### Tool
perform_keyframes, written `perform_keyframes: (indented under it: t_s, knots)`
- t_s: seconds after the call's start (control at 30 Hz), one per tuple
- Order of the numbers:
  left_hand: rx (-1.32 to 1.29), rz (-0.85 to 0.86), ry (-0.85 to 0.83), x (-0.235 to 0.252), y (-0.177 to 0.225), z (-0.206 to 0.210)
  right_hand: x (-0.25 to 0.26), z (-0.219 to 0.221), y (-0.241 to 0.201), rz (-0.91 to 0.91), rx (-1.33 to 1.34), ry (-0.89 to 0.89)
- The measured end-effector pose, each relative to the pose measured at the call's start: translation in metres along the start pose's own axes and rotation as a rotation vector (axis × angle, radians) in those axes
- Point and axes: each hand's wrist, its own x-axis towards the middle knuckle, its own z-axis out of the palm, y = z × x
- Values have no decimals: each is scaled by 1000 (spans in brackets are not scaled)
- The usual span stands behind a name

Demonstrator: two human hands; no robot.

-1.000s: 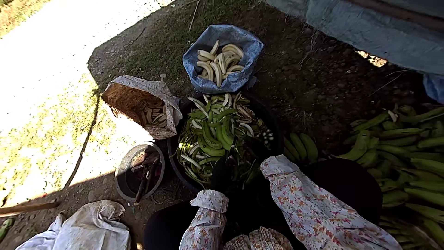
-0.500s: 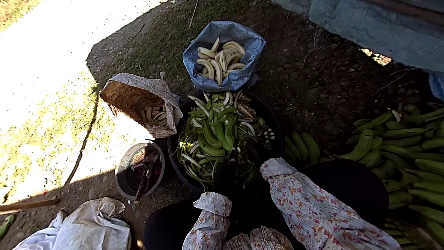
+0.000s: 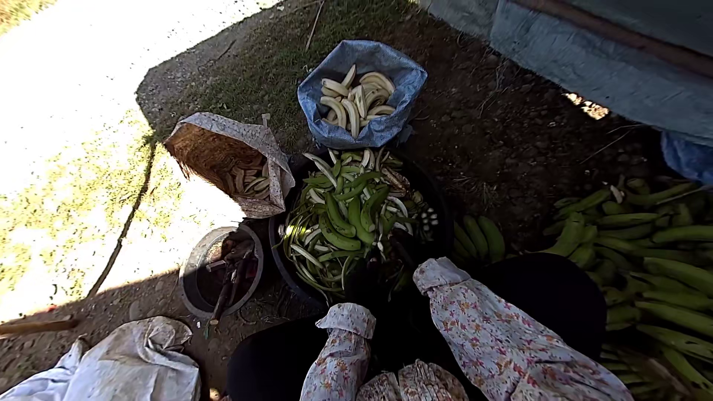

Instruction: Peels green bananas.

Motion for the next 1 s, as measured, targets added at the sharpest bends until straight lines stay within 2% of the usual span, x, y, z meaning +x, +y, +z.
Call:
perform_keyframes:
  t_s: [0.07, 0.2, 0.23, 0.3, 0.37, 0.47, 0.57, 0.63, 0.7, 0.83, 0.93, 1.0]
  knots:
    - [71, -15, -8, 6, 7, -2, -14, -3, -15, -58, -133, -12]
    - [210, 12, -63, -12, 15, -25, -18, -45, -45, -207, -256, 338]
    - [265, 25, -84, -20, 15, -36, -13, -55, -50, -201, -299, 408]
    - [333, 54, -109, -36, 16, -65, -2, -69, -60, -143, -417, 424]
    - [267, 124, -52, -48, 16, -100, 6, -70, -71, -87, -572, 358]
    - [-33, 281, 88, -49, 6, -145, 6, -48, -92, -126, -643, 403]
    - [-264, 517, 240, -38, -3, -166, 10, -3, -118, -47, -542, 359]
    - [-353, 586, 345, -30, -8, -162, 26, 23, -120, 56, -514, 312]
    - [-359, 547, 457, -29, -5, -154, 47, 42, -115, 105, -533, 346]
    - [-238, 409, 454, -38, 4, -150, 54, 42, -109, 168, -505, 362]
    - [-209, 351, 461, -39, 4, -148, 46, 21, -87, 73, -225, 367]
    - [-213, 319, 425, -33, 5, -143, 34, 3, -72, -56, 175, 334]
